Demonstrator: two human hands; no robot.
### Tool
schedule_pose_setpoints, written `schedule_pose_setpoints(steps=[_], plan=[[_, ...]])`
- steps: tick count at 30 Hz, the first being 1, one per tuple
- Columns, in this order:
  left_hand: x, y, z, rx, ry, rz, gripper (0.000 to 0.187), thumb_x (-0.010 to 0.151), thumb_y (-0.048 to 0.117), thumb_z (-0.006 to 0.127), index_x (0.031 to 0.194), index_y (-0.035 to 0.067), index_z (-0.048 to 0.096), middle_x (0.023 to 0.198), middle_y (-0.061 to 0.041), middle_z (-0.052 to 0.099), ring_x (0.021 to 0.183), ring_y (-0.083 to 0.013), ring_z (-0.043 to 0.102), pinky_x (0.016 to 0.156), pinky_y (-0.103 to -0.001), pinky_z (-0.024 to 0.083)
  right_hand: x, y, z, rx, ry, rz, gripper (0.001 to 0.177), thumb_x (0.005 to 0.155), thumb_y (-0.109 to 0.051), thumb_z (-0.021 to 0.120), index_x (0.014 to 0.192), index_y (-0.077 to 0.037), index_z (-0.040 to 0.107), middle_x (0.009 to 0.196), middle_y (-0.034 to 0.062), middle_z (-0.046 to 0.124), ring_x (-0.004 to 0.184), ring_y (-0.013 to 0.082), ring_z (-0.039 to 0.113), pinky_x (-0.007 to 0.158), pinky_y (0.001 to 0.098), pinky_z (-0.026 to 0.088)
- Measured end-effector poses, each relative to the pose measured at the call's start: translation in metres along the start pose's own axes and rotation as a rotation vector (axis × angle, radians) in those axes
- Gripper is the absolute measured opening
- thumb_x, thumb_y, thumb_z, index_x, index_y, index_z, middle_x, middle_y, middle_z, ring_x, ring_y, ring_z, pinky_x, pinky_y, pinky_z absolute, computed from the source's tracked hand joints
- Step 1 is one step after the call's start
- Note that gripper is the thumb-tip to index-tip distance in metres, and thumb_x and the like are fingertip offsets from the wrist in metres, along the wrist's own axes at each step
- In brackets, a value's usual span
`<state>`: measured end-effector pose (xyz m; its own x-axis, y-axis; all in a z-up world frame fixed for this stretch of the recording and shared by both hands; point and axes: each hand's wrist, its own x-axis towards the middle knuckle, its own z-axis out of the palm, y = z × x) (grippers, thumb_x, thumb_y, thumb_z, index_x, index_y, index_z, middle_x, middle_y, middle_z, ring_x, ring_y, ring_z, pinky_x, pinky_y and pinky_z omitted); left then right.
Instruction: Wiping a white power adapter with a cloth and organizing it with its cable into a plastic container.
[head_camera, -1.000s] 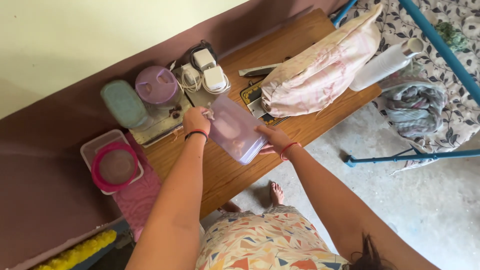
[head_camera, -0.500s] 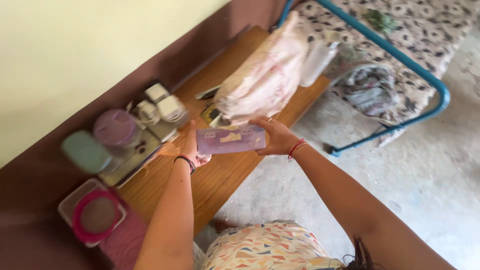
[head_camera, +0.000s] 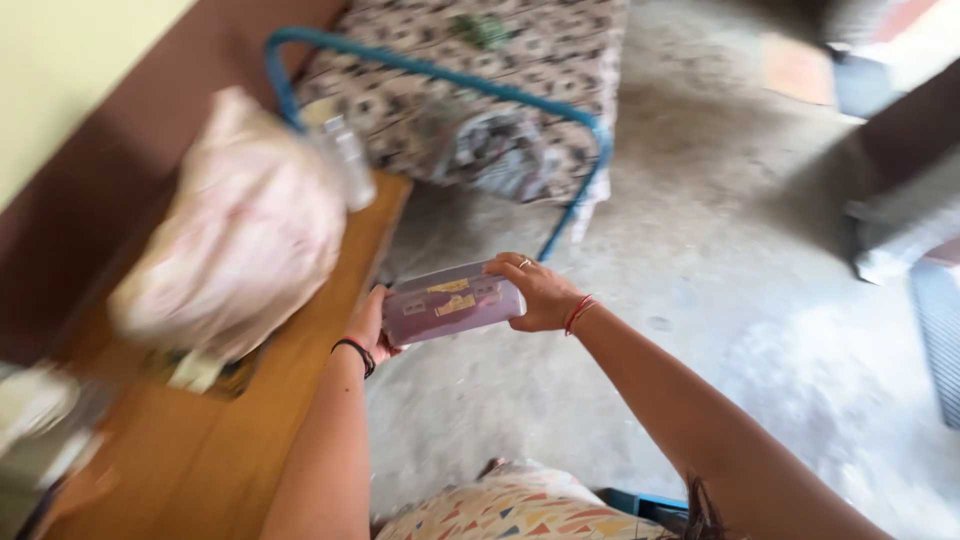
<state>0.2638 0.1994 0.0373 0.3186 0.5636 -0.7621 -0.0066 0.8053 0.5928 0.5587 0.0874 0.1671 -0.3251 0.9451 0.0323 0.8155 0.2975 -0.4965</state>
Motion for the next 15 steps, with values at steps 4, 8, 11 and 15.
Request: schedule_pose_setpoints(steps=[4,8,11,15], plan=[[0.068,-0.004,0.123,0.136,-0.218,-0.010,0.051,0.082,0.063,0.053,0.102,0.018,0.061,0.089,-0.008,0.062,0.073,-0.0227,0.058,0.056,-0.039,0.044,-0.071,0.071,-0.047,-0.106,0.067,0.153,0.080,0.067,-0.016,0.082,0.139,-0.015,0.048,0.148,0.0083,0.046,0.140,0.0300,0.046,0.106,0.0401,0.049],[0.077,0.007,0.273,0.285,-0.246,-0.024,0.051,0.077,0.064,0.053,0.103,0.022,0.060,0.087,-0.004,0.064,0.073,-0.0209,0.060,0.060,-0.038,0.046,-0.137,0.112,-0.106,-0.304,0.180,0.296,0.098,0.059,-0.022,0.089,0.147,-0.021,0.044,0.155,0.0072,0.042,0.145,0.0381,0.036,0.112,0.0482,0.039],[0.110,-0.003,0.368,0.342,-0.353,-0.040,0.051,0.076,0.065,0.051,0.103,0.023,0.061,0.086,-0.003,0.065,0.073,-0.0195,0.061,0.060,-0.037,0.045,-0.184,0.140,-0.135,-0.481,0.291,0.377,0.108,0.053,-0.031,0.096,0.148,-0.025,0.043,0.150,0.0076,0.043,0.142,0.0451,0.031,0.112,0.0583,0.032],[0.145,-0.010,0.481,0.440,-0.491,-0.030,0.062,0.079,0.071,0.052,0.112,0.020,0.065,0.092,-0.003,0.069,0.077,-0.0182,0.064,0.065,-0.036,0.051,-0.237,0.185,-0.166,-0.540,0.422,0.629,0.086,0.064,-0.024,0.089,0.141,-0.032,0.051,0.140,-0.0004,0.053,0.141,0.0384,0.038,0.111,0.0519,0.044]])
